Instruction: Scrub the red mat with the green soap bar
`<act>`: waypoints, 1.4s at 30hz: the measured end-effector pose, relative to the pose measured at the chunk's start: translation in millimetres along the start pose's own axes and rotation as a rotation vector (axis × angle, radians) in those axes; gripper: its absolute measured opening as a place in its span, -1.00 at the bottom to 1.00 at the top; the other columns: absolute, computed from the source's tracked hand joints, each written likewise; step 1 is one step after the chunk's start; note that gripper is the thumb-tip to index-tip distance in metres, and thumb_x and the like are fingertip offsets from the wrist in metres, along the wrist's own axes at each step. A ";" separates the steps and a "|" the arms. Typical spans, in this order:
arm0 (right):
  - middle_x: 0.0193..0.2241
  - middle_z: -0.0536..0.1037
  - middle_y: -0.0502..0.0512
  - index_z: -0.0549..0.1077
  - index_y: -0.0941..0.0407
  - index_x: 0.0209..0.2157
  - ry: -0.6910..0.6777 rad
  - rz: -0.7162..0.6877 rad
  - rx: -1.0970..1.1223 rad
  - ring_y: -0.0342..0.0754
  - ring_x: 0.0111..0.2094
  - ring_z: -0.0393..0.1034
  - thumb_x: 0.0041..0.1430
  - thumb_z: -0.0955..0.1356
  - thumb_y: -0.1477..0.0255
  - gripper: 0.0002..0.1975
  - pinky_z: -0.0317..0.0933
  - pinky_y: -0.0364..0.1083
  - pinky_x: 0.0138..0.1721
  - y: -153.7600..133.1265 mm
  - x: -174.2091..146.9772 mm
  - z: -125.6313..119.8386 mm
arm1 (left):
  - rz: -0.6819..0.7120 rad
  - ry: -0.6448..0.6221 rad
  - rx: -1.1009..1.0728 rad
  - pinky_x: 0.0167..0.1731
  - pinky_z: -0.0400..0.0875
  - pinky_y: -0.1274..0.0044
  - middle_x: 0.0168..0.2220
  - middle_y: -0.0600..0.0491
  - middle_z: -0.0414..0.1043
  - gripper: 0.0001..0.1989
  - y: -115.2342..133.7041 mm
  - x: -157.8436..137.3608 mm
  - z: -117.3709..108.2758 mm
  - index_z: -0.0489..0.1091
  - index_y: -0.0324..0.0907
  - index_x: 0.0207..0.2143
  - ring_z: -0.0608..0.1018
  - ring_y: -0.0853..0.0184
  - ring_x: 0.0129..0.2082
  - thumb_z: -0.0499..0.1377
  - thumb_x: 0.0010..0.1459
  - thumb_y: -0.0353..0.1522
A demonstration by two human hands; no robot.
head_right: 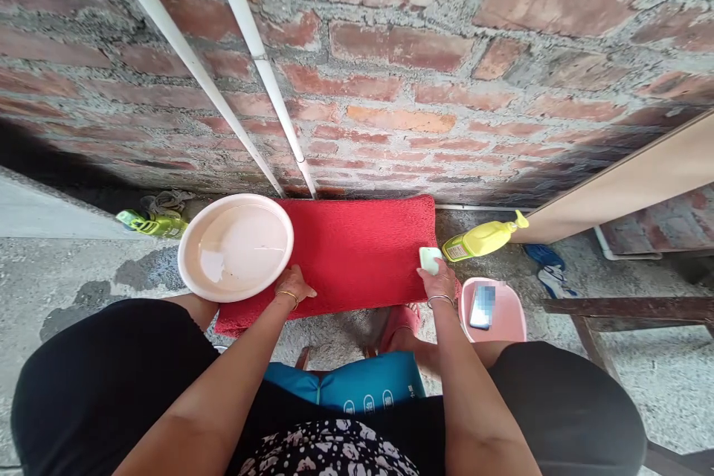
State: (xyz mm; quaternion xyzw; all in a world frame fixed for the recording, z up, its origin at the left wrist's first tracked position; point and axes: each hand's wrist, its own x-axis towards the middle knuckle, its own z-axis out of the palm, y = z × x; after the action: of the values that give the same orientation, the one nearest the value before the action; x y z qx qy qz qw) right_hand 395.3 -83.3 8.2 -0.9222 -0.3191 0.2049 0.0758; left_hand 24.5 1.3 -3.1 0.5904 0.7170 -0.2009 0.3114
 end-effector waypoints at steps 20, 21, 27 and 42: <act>-0.12 0.38 0.28 0.32 0.12 0.04 -0.014 0.046 -0.145 0.14 -0.18 0.36 -0.06 0.38 0.20 -0.39 0.19 0.01 -0.25 34.6 -26.0 -31.2 | -0.007 -0.020 -0.042 -0.12 0.38 0.41 0.02 -0.22 0.36 -0.17 0.8 3.4 -1.9 0.24 -0.21 -0.04 0.43 0.07 0.02 0.42 -0.42 -0.19; -0.13 0.38 0.34 0.31 0.18 0.04 0.028 0.099 -0.137 0.17 -0.18 0.36 -0.05 0.37 0.18 -0.37 0.20 0.03 -0.27 40.9 -21.9 -36.3 | -0.008 -0.022 -0.046 -0.12 0.38 0.41 0.02 -0.22 0.36 -0.18 1.1 2.8 -2.7 0.24 -0.20 -0.04 0.43 0.06 0.02 0.43 -0.43 -0.20; -0.08 0.35 0.17 0.27 0.09 0.06 -0.067 -0.405 -0.103 0.03 -0.10 0.30 -0.08 0.40 0.23 -0.37 0.15 -0.06 -0.09 -28.4 -63.9 13.1 | 0.013 -0.015 -0.052 -0.12 0.37 0.41 0.01 -0.23 0.36 -0.19 0.5 -2.3 -5.3 0.24 -0.23 -0.04 0.41 0.06 0.03 0.42 -0.40 -0.19; -0.08 0.35 0.21 0.27 0.10 0.07 -0.023 0.003 -0.243 0.12 -0.10 0.32 -0.08 0.39 0.19 -0.35 0.19 0.03 -0.14 32.2 -16.1 -37.3 | 0.001 -0.029 -0.064 -0.14 0.38 0.40 0.03 -0.18 0.37 -0.20 3.0 -1.3 -8.5 0.26 -0.15 -0.06 0.43 0.06 0.01 0.43 -0.43 -0.21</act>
State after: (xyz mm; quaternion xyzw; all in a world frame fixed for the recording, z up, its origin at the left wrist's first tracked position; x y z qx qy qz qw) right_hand 417.7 -118.9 38.5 -0.9226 -0.3410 0.1755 -0.0408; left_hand 25.8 6.5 4.3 0.5774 0.7183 -0.1864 0.3404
